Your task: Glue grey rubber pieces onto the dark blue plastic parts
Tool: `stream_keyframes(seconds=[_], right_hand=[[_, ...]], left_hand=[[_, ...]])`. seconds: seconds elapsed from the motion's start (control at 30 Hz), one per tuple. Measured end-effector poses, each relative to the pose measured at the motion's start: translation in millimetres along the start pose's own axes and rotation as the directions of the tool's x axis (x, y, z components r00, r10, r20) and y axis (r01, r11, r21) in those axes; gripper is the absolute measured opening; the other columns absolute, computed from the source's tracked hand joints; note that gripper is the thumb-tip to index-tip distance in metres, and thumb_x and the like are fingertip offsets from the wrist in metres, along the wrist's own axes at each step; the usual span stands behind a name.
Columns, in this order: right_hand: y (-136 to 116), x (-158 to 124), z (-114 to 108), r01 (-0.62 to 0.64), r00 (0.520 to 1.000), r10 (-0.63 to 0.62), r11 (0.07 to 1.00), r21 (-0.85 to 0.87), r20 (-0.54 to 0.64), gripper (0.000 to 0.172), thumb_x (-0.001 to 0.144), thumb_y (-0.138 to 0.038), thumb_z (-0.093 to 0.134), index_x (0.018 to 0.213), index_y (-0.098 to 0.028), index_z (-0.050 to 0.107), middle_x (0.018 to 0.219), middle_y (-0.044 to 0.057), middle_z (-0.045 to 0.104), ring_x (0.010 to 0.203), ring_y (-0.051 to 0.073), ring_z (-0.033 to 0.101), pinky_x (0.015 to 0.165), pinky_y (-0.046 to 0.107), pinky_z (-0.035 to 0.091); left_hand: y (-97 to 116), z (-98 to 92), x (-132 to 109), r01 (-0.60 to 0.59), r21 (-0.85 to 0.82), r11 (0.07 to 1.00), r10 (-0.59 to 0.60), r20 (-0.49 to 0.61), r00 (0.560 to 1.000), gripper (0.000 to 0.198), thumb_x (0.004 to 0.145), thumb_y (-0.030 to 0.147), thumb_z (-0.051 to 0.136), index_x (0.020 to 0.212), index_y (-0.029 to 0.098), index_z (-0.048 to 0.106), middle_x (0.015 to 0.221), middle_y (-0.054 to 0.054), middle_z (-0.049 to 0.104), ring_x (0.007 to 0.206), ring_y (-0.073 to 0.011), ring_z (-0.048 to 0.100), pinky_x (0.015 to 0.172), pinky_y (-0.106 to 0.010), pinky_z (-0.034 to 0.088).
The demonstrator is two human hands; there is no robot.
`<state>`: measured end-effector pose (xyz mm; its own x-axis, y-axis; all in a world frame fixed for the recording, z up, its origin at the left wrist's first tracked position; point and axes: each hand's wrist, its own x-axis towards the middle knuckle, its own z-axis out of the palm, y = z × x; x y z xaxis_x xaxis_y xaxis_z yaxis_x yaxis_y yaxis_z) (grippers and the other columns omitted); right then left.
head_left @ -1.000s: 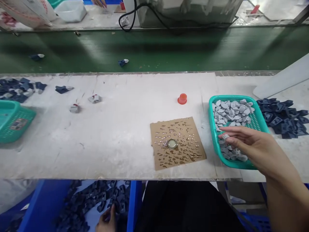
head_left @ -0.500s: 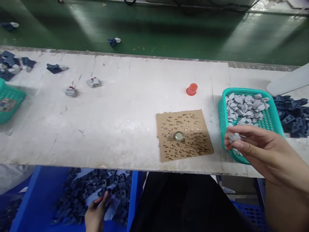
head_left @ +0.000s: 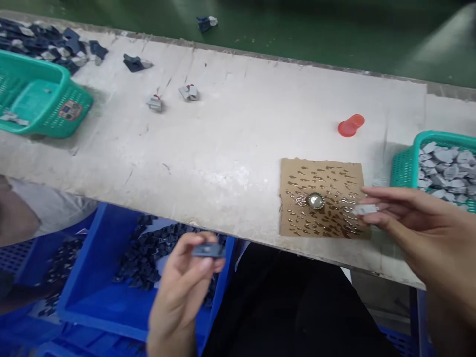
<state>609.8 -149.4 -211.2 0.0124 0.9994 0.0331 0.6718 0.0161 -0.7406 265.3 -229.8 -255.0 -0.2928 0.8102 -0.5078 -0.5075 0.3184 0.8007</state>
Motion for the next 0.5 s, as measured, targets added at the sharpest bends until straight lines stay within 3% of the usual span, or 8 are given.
stream_keyframes(seconds=[0.07,0.17,0.33,0.4,0.5], right_hand=[[-5.1,3.7,12.6,0.247,0.962,-0.27,0.93,-0.273,-0.048,0.011,0.099,-0.032,0.071,0.107,-0.033,0.079,0.094,-0.005,0.081,0.088,0.015,0.078,0.073,0.023,0.06],[-7.2,11.4,28.3,0.458,0.876,-0.482,0.807,-0.374,0.031,0.011,0.102,-0.028,0.067,0.099,-0.029,0.078,0.098,-0.004,0.082,0.093,0.014,0.077,0.076,0.023,0.057],[0.0,19.0,42.0,0.545,0.827,-0.551,0.739,-0.395,0.11,0.018,0.103,-0.018,0.062,0.103,-0.026,0.078,0.104,-0.002,0.081,0.091,0.013,0.077,0.079,0.022,0.056],[0.0,17.5,42.5,0.554,0.826,-0.546,0.74,-0.383,0.139,0.018,0.103,-0.018,0.062,0.105,-0.026,0.078,0.107,-0.001,0.081,0.093,0.015,0.077,0.079,0.023,0.056],[-4.9,6.6,38.3,0.444,0.895,-0.436,0.843,-0.305,0.098,0.015,0.1,-0.023,0.069,0.108,-0.032,0.078,0.105,-0.003,0.081,0.095,0.017,0.076,0.076,0.027,0.056]], left_hand=[[-5.2,36.4,3.3,0.026,-0.098,0.995,0.0,0.255,0.967,0.029,0.073,0.024,0.095,0.089,0.025,0.07,0.097,-0.001,0.076,0.072,-0.0128,0.072,0.064,-0.022,0.063],[-15.0,73.5,12.0,0.094,-0.225,0.97,0.019,0.453,0.891,0.026,0.083,0.021,0.088,0.09,0.023,0.063,0.096,0.001,0.077,0.071,-0.0106,0.074,0.065,-0.02,0.063],[-27.2,93.8,19.7,0.193,-0.263,0.945,-0.035,0.509,0.86,0.041,0.08,0.024,0.092,0.113,0.025,0.067,0.095,0.001,0.077,0.078,-0.016,0.079,0.071,-0.024,0.067],[-30.1,95.2,20.2,0.204,-0.282,0.937,-0.029,0.521,0.853,0.035,0.078,0.026,0.093,0.106,0.022,0.072,0.102,-0.003,0.079,0.085,-0.0173,0.08,0.076,-0.025,0.067],[-33.6,97.6,20.0,0.187,-0.331,0.925,0.016,0.525,0.851,0.022,0.08,0.022,0.092,0.095,0.021,0.077,0.105,-0.002,0.082,0.083,-0.0133,0.08,0.075,-0.02,0.067]])
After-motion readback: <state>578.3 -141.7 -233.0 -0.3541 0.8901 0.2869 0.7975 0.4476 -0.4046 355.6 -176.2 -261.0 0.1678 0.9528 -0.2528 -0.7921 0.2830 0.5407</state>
